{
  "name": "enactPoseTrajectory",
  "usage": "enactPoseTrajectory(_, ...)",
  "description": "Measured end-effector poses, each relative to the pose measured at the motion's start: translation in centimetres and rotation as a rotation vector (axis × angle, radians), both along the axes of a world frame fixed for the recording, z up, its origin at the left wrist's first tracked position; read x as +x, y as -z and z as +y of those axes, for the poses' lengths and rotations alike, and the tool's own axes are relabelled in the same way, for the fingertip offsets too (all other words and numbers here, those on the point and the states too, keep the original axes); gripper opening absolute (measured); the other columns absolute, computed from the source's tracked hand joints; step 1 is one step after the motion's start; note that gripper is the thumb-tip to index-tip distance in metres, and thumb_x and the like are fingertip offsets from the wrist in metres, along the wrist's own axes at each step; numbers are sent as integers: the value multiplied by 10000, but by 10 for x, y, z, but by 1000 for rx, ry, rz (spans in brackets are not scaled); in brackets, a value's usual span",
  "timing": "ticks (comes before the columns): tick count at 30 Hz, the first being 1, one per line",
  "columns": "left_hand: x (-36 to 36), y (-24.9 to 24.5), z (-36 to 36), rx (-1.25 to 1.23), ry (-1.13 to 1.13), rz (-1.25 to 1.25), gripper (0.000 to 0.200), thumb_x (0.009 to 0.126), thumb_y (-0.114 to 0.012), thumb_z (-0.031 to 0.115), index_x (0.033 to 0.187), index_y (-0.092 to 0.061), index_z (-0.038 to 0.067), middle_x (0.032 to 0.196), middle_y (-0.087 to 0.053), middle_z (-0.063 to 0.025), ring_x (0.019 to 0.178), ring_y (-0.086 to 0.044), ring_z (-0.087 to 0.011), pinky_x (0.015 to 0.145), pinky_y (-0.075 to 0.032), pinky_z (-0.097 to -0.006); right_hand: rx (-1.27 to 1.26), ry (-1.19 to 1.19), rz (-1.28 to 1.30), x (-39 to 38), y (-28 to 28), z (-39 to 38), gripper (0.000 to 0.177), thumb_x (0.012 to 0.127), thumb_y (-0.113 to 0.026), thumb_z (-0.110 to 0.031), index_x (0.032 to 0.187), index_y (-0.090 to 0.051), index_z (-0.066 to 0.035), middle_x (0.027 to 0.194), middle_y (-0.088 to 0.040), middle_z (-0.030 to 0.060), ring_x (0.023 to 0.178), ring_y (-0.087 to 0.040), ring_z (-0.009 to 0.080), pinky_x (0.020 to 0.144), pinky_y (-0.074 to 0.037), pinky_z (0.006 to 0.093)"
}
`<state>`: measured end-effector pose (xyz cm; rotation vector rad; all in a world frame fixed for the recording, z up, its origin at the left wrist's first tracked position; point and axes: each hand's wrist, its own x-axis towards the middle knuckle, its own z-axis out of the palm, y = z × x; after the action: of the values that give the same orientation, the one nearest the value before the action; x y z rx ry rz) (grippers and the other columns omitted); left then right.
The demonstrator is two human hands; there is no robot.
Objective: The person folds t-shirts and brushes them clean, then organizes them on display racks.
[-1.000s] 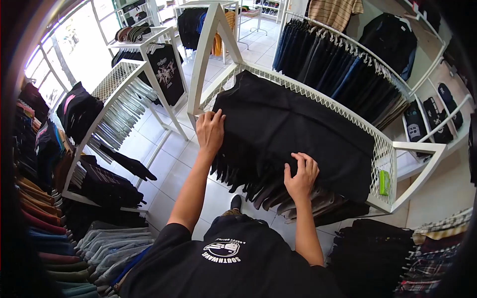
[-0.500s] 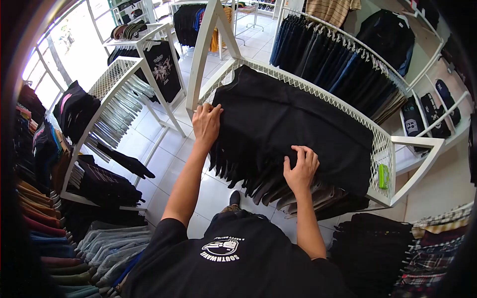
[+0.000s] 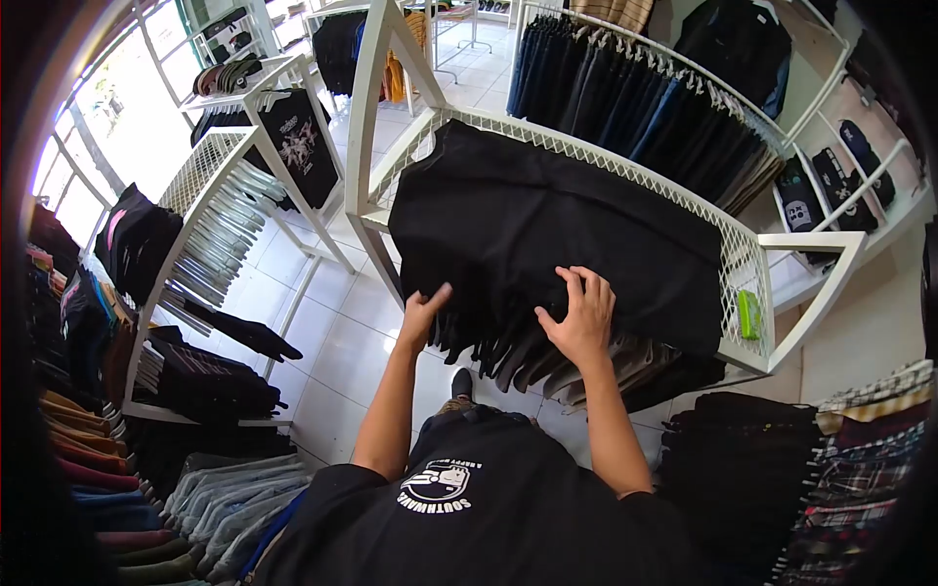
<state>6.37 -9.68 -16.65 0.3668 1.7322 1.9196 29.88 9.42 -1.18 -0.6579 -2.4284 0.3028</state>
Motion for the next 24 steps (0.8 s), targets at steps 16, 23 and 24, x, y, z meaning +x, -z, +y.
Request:
enactPoseTrajectory(16,30,-206,-39,501,204,-174,340,1024,-633,198,1306,-604,11,1227,-675,-89,1130,-659,-222,1019,-528,-455,429,235,68,92,22,61,502,658,-746,-2,1143,-706,-126,1097,-639,33,1078,-603,247,1020,-411,438)
enactPoseTrajectory(23,4,-201,-36,594,321,-240,323,1078,-501,242,1293,-623,34,1237,-706,-128,1186,-639,-249,1098,-422,-488,479,487,47,208,20,101,255,774,-706,-64,1024,-733,-108,1009,-668,40,1006,-631,263,958,-447,426)
enactPoseTrajectory(24,5,-205,-32,593,330,-243,323,1078,-501,242,1293,-623,34,1237,-706,-128,1186,-639,-249,1098,-422,-488,471,491,57,218,21,107,219,788,-709,-65,1002,-735,-106,994,-676,43,1002,-633,263,948,-451,429)
